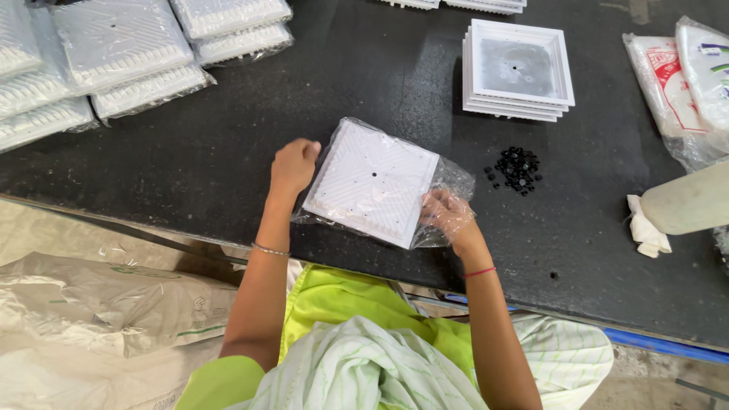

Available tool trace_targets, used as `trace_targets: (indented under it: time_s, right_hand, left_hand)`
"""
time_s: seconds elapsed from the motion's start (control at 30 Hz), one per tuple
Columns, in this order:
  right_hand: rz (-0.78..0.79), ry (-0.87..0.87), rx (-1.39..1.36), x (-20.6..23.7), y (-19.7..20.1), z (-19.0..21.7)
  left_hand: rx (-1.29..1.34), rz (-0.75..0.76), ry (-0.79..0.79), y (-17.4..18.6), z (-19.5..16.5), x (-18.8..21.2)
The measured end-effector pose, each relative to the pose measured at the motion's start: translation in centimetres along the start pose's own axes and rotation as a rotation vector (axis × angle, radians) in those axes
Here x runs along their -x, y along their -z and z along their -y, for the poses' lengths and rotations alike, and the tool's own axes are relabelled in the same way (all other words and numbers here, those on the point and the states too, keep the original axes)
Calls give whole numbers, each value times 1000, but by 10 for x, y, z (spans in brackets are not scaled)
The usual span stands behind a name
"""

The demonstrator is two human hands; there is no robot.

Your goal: The person picks small black clips from the table and inserts them into holes around a white square light diffuser panel, then places the panel into a white frame base and stacks the assembled panels. They wrap a panel in clear plastic film and place it into a plastic bag under the table.

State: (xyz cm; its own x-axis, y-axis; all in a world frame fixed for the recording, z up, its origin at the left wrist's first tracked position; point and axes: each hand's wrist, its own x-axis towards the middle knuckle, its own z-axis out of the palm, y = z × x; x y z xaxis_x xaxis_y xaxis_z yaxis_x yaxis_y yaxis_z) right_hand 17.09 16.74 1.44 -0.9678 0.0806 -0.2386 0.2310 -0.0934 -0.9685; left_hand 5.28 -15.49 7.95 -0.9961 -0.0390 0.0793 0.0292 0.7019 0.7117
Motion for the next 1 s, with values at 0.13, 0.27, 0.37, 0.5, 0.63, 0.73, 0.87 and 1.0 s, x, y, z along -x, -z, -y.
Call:
trace_targets:
  time_s: [0.13, 0.27, 0.37, 0.5, 0.63, 0.73, 0.87, 1.0]
  right_hand:
    - [-12, 37, -33, -5, -3, -2]
    - [-36, -52, -193, -8, -11, 0]
    - [-49, -19, -324, -3, -15, 2]
    - [-121, 8, -189, 5, -7, 8]
    - [-124, 11, -204, 4, 15, 12]
    - [-134, 19, -214, -3, 31, 10]
    - [-115, 41, -264, -17, 45, 5]
    - [-63, 41, -264, -20, 49, 4]
  left_hand:
    - [232, 89, -32, -12, 24, 5]
    - [217, 44, 5, -18, 26, 5]
    - [184, -24, 36, -13, 26, 6]
    - [121, -246, 28, 9, 46, 7]
    - [-12, -487, 31, 55, 103, 6]
    - [-63, -574, 99, 85, 151, 11]
    - [-160, -785, -35, 128, 203, 35]
    - [672, -438, 283, 170, 231, 81]
